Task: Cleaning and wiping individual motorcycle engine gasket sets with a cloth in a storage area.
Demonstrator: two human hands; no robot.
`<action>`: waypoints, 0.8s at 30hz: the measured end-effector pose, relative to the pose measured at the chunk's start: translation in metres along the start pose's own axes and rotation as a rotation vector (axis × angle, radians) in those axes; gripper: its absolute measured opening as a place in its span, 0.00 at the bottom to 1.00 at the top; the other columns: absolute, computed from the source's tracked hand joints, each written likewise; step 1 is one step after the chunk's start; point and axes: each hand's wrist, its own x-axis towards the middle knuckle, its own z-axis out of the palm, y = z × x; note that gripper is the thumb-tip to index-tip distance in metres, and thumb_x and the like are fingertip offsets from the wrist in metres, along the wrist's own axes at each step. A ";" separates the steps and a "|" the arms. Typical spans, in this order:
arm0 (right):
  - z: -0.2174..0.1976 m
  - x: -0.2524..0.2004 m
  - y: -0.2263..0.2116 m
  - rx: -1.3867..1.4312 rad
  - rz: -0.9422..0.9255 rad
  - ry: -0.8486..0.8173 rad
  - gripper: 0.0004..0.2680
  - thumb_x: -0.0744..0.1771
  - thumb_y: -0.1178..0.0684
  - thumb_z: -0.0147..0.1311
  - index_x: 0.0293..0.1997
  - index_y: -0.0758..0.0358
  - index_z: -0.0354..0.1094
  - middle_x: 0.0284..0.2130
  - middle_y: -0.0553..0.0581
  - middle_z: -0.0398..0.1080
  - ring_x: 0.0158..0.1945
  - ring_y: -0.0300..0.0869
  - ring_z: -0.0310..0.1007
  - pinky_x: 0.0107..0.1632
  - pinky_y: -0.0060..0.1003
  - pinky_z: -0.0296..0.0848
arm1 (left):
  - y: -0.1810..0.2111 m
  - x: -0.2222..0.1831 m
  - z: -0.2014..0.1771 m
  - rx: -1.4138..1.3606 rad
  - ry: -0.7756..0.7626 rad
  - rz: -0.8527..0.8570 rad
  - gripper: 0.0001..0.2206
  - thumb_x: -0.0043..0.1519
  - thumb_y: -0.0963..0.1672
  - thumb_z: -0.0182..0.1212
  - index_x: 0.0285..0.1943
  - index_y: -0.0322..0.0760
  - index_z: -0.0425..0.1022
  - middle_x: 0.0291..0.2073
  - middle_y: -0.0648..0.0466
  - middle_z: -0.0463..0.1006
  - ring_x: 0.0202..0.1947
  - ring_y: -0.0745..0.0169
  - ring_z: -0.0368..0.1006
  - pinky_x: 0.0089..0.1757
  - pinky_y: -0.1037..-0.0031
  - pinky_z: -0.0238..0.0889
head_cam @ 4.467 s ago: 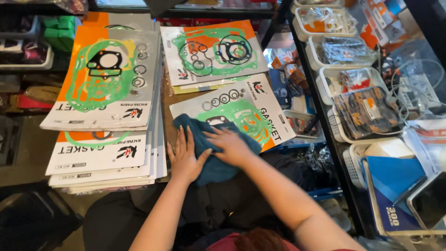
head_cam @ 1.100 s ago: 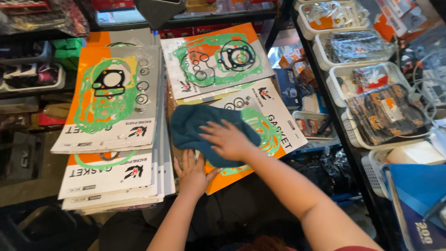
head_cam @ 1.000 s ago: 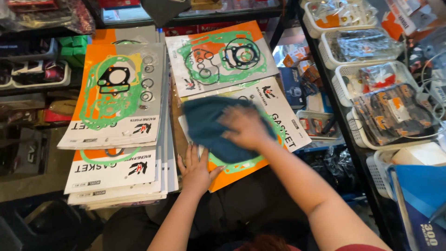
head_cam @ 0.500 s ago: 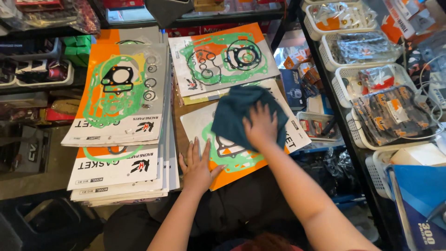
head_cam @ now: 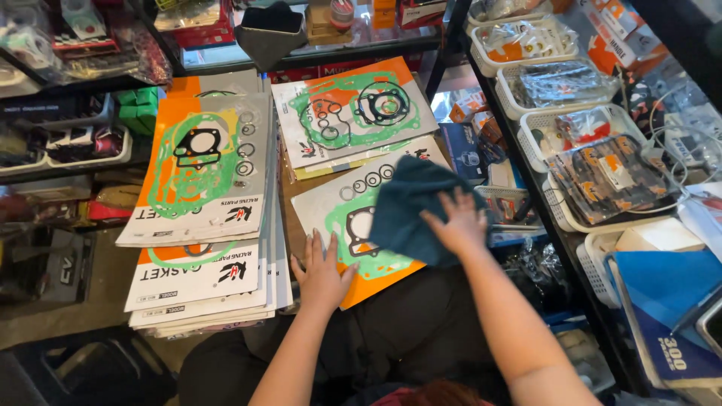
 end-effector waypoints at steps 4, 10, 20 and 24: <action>0.031 0.023 0.045 -0.016 0.144 0.090 0.25 0.69 0.22 0.34 0.75 0.28 0.48 0.75 0.55 0.48 0.75 0.56 0.49 0.68 0.68 0.53 | 0.023 -0.008 0.014 0.033 0.001 0.040 0.39 0.56 0.58 0.65 0.75 0.42 0.59 0.74 0.36 0.50 0.77 0.41 0.41 0.64 0.29 0.34; 0.029 0.007 0.050 -0.005 0.164 0.154 0.24 0.68 0.26 0.43 0.73 0.32 0.55 0.65 0.61 0.62 0.65 0.62 0.64 0.60 0.67 0.65 | 0.048 -0.032 0.038 0.147 0.102 0.340 0.37 0.58 0.51 0.63 0.77 0.41 0.54 0.73 0.33 0.51 0.75 0.31 0.42 0.63 0.31 0.35; -0.125 -0.053 0.052 0.590 -0.046 0.441 0.16 0.65 0.60 0.55 0.60 0.66 0.70 0.50 0.63 0.75 0.49 0.50 0.74 0.52 0.39 0.70 | 0.082 -0.050 -0.100 0.135 0.465 0.589 0.23 0.58 0.43 0.58 0.65 0.48 0.73 0.61 0.53 0.76 0.62 0.38 0.70 0.56 0.52 0.62; -0.145 -0.038 0.057 0.844 -0.105 0.685 0.16 0.71 0.58 0.54 0.68 0.69 0.62 0.59 0.72 0.65 0.67 0.56 0.61 0.70 0.53 0.56 | 0.078 -0.006 -0.135 0.199 0.689 0.716 0.17 0.63 0.45 0.53 0.62 0.58 0.76 0.57 0.52 0.78 0.60 0.37 0.71 0.54 0.45 0.62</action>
